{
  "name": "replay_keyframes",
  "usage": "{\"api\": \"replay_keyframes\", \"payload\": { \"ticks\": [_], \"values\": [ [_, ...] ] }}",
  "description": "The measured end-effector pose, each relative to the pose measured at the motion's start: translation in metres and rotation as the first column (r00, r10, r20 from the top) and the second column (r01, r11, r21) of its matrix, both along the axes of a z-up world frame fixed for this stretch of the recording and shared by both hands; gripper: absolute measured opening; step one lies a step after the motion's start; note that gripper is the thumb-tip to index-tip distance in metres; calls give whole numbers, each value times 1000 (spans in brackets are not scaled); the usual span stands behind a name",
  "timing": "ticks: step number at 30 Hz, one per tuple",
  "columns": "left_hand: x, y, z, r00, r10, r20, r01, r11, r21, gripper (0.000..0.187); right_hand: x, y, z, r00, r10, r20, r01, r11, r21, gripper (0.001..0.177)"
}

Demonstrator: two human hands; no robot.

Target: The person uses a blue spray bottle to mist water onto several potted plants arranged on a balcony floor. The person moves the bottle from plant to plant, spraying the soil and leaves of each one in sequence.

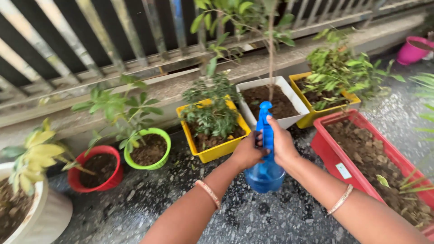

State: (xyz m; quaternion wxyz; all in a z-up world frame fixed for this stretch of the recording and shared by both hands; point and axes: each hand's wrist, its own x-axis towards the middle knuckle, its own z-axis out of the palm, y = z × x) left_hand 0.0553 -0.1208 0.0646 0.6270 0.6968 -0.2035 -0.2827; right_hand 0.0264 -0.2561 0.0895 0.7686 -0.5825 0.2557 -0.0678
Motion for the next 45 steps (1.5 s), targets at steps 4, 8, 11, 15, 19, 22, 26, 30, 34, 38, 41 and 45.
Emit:
{"api": "replay_keyframes", "payload": {
  "ticks": [4, 8, 11, 15, 19, 22, 26, 30, 34, 38, 41, 45],
  "values": [
    [14, -39, -10, 984, 47, 171, -76, 983, 166, 69, 10, -34, -22, 991, -54, 118, 50, 998, 35, 48],
    [30, -52, -27, 967, 30, 252, -103, 954, 281, 62, 35, -51, -70, 971, -88, 221, 90, 996, 4, 35],
    [35, -59, -30, 986, 50, 160, -81, 978, 190, 59, 42, -61, -81, 973, -79, 219, 82, 997, -4, 31],
    [39, -71, -32, 993, 50, 107, -71, 976, 207, 60, 44, -71, -70, 991, -106, 81, 101, 993, 64, 36],
    [43, -82, -32, 993, 60, 98, -79, 974, 212, 62, 50, -83, -69, 993, -82, 87, 79, 996, 39, 35],
    [50, -88, -40, 996, 69, 55, -77, 982, 171, 59, 55, -89, -76, 994, -55, 96, 50, 997, 51, 33],
    [58, -109, -61, 998, 55, -10, -55, 998, 16, 57, 54, -105, -68, 987, -143, 79, 130, 980, 151, 41],
    [58, -143, -73, 978, -28, -207, -9, 985, -175, 55, 51, -128, -51, 964, -261, 54, 250, 956, 156, 44],
    [57, -172, -65, 980, -54, -193, 23, 986, -163, 57, 54, -166, -47, 936, -350, 39, 338, 925, 176, 43],
    [58, -190, -58, 966, -164, -198, 115, 964, -241, 61, 67, -205, -70, 884, -459, 87, 433, 875, 218, 40],
    [55, -205, -60, 961, -232, -151, 195, 955, -224, 65, 74, -227, -93, 864, -488, 128, 454, 863, 223, 35],
    [55, -213, -60, 932, -323, -165, 317, 946, -63, 70, 77, -244, -99, 870, -463, 169, 407, 868, 285, 32]
  ]
}}
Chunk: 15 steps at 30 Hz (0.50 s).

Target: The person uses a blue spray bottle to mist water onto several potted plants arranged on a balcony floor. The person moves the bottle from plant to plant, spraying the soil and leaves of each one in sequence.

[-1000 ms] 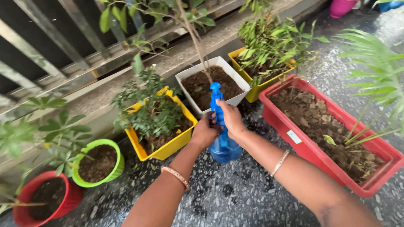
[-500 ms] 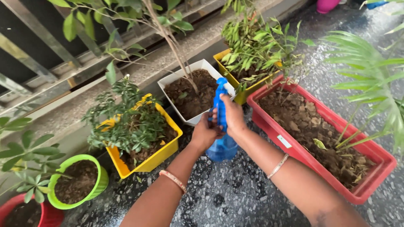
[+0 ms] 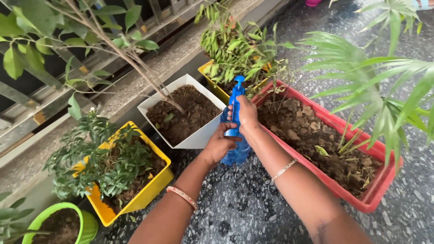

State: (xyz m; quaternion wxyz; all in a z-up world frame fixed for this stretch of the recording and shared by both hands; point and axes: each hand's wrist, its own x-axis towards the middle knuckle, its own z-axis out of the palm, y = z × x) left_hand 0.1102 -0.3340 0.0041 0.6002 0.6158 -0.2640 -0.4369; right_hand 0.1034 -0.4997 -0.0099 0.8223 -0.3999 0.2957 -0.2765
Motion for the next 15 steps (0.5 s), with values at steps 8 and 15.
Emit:
{"api": "replay_keyframes", "payload": {
  "ticks": [8, 15],
  "values": [
    [-2, -4, -12, 1000, -22, -12, 22, 999, 30, 92, 0, 5, 5, 998, 6, -62, -11, 997, -79, 29],
    [-12, 3, -8, 1000, -18, -22, 18, 1000, 18, 88, -6, 6, 4, 996, -11, -91, 5, 998, -61, 32]
  ]
}}
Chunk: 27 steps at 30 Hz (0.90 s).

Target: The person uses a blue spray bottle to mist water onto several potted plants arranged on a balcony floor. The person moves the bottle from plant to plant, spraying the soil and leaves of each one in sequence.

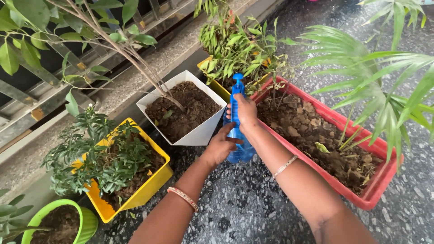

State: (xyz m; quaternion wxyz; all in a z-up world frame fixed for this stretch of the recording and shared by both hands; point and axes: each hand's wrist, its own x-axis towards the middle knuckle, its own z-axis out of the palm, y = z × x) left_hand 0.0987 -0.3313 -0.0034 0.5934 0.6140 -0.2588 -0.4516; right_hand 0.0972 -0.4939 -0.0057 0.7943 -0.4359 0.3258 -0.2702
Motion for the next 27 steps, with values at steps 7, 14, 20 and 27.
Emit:
{"api": "replay_keyframes", "payload": {
  "ticks": [7, 14, 20, 27],
  "values": [
    [-18, 12, -14, 997, -57, 46, 59, 998, -37, 86, -38, 14, 12, 1000, 28, 15, -28, 999, 42, 35],
    [-95, 20, -30, 915, -240, 324, 240, 970, 42, 91, -137, 7, -13, 999, 8, -38, -5, 997, 81, 39],
    [-111, 22, -6, 874, -320, 366, 277, 946, 166, 96, -153, 7, -22, 997, -62, -42, 65, 994, 89, 37],
    [-108, 26, 12, 879, -332, 343, 273, 939, 209, 95, -150, 10, -20, 998, -49, -35, 51, 998, 35, 35]
  ]
}}
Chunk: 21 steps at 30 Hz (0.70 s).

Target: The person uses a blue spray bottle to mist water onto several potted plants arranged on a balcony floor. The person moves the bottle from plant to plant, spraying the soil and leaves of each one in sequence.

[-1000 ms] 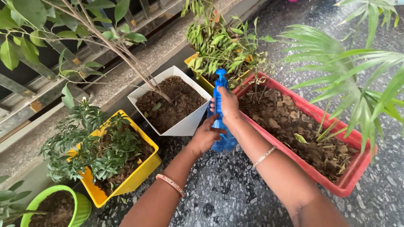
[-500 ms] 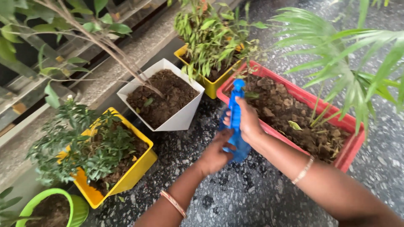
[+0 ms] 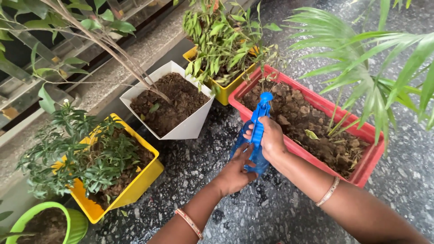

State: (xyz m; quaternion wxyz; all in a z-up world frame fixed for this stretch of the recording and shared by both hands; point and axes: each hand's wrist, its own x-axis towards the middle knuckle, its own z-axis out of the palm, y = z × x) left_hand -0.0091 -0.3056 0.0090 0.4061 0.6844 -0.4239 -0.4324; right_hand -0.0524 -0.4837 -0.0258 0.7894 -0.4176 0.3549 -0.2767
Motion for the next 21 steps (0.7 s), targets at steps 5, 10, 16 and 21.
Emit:
{"api": "replay_keyframes", "payload": {
  "ticks": [5, 10, 16, 21],
  "values": [
    [2, 1, -4, 1000, 5, 13, -5, 1000, -6, 97, 1, 3, 5, 1000, -14, 5, 14, 999, 45, 39],
    [5, 7, -3, 1000, 3, 0, -3, 1000, -14, 94, 4, 10, 9, 1000, 0, 16, 0, 1000, 31, 39],
    [11, 18, -2, 1000, 20, 14, -20, 1000, -23, 94, 11, 20, 14, 1000, -8, 8, 7, 997, 76, 41],
    [15, 24, -6, 1000, 28, -9, -28, 999, -45, 92, 14, 26, 15, 999, 29, 27, -30, 999, 36, 39]
  ]
}}
